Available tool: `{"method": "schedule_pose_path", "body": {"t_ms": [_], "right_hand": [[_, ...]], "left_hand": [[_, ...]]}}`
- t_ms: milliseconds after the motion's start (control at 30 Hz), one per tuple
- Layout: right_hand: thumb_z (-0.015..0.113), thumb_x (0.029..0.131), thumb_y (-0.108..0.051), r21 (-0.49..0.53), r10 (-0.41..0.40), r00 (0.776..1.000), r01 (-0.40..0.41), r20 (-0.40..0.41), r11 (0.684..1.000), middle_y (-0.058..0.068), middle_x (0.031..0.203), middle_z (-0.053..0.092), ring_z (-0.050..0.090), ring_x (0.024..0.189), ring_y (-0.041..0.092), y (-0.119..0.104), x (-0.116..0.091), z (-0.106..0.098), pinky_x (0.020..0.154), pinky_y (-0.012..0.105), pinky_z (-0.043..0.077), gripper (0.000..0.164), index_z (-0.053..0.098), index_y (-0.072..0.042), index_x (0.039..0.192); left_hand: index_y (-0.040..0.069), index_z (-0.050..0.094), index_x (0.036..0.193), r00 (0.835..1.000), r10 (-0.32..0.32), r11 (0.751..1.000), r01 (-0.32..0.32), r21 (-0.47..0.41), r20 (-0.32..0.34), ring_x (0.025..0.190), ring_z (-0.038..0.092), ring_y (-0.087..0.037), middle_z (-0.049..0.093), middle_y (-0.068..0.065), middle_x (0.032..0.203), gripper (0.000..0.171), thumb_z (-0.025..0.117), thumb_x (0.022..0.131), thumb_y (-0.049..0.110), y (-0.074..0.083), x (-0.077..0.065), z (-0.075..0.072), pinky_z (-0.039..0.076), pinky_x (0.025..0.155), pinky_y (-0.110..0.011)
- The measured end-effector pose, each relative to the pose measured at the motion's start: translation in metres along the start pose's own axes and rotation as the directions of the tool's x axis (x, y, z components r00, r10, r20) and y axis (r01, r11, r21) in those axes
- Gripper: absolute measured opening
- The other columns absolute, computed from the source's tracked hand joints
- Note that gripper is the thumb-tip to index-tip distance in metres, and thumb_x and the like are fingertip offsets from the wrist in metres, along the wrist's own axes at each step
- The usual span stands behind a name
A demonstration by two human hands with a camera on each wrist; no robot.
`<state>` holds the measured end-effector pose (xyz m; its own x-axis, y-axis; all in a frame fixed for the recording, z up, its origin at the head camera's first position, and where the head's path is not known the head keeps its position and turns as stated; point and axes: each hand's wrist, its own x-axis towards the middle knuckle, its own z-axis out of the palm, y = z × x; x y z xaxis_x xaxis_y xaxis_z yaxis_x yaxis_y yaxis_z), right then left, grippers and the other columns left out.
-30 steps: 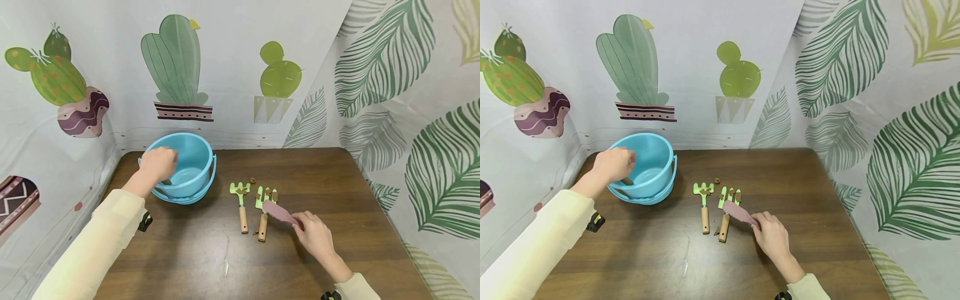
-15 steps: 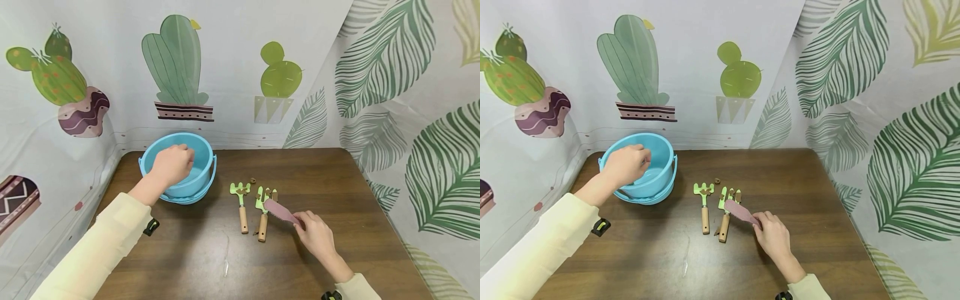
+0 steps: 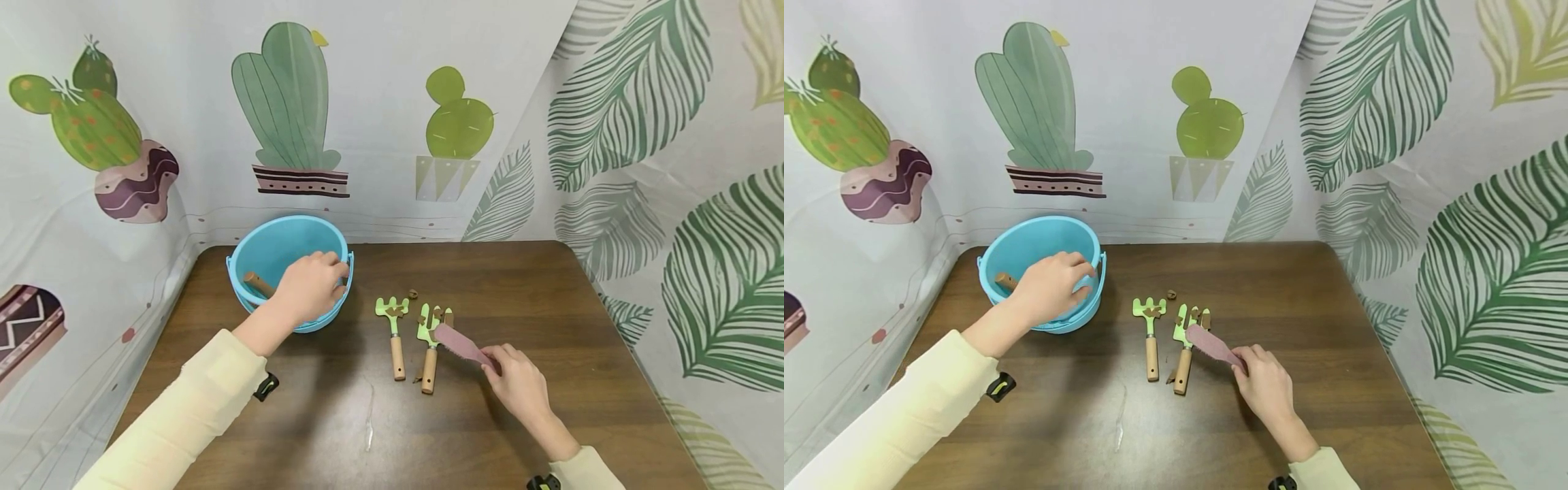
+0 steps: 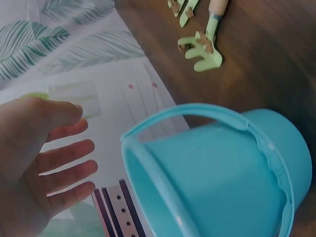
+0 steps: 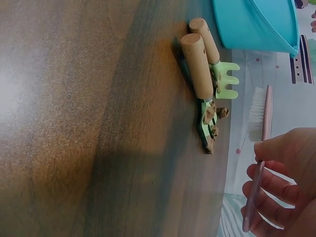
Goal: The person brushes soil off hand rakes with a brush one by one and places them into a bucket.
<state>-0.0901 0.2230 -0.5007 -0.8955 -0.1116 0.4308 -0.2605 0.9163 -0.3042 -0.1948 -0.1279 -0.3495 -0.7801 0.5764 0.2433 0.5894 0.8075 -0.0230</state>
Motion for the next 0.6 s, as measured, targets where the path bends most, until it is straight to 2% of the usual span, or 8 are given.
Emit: {"method": "schedule_pose_path", "body": {"t_ms": [167, 367, 500, 600], "right_hand": [[0.078, 0.067, -0.009, -0.002, 0.001, 1.000, -0.001, -0.003, 1.000, 0.000, 0.078, 0.063, 0.053, 0.061, 0.012, 0.001, -0.001, 0.000, 0.048, 0.031, 0.043, 0.025, 0.069, -0.013, 0.090], [0.078, 0.067, -0.010, -0.008, 0.015, 1.000, -0.015, -0.003, 1.000, -0.002, 0.078, 0.062, 0.054, 0.062, 0.012, 0.002, -0.001, 0.000, 0.049, 0.031, 0.043, 0.024, 0.069, -0.014, 0.090], [0.078, 0.068, -0.011, -0.006, 0.018, 1.000, -0.018, -0.002, 1.000, -0.002, 0.077, 0.062, 0.054, 0.062, 0.013, 0.003, -0.001, 0.000, 0.049, 0.032, 0.043, 0.024, 0.069, -0.014, 0.090], [0.078, 0.068, -0.010, -0.007, 0.020, 1.000, -0.020, 0.000, 1.000, -0.001, 0.077, 0.062, 0.053, 0.062, 0.012, 0.002, -0.001, -0.001, 0.049, 0.031, 0.043, 0.024, 0.069, -0.013, 0.090]], "left_hand": [[0.011, 0.067, 0.094, 0.999, 0.022, 1.000, -0.022, 0.013, -0.025, 0.078, 0.058, -0.023, 0.061, -0.006, 0.089, 0.019, 0.071, 0.078, 0.021, 0.009, -0.001, 0.009, 0.049, 0.068, -0.035], [0.011, 0.066, 0.093, 0.998, 0.029, 0.999, -0.031, -0.038, -0.048, 0.080, 0.058, -0.024, 0.060, -0.005, 0.089, 0.019, 0.071, 0.077, 0.021, 0.019, -0.002, 0.022, 0.049, 0.070, -0.037], [0.013, 0.066, 0.093, 0.999, 0.020, 0.998, -0.023, -0.064, -0.035, 0.080, 0.059, -0.023, 0.061, -0.004, 0.089, 0.020, 0.072, 0.077, 0.023, 0.025, -0.002, 0.034, 0.049, 0.067, -0.037], [0.013, 0.066, 0.095, 1.000, 0.010, 0.998, -0.009, -0.063, 0.009, 0.080, 0.058, -0.023, 0.061, -0.004, 0.091, 0.022, 0.071, 0.077, 0.025, 0.031, -0.003, 0.044, 0.049, 0.068, -0.036]]}}
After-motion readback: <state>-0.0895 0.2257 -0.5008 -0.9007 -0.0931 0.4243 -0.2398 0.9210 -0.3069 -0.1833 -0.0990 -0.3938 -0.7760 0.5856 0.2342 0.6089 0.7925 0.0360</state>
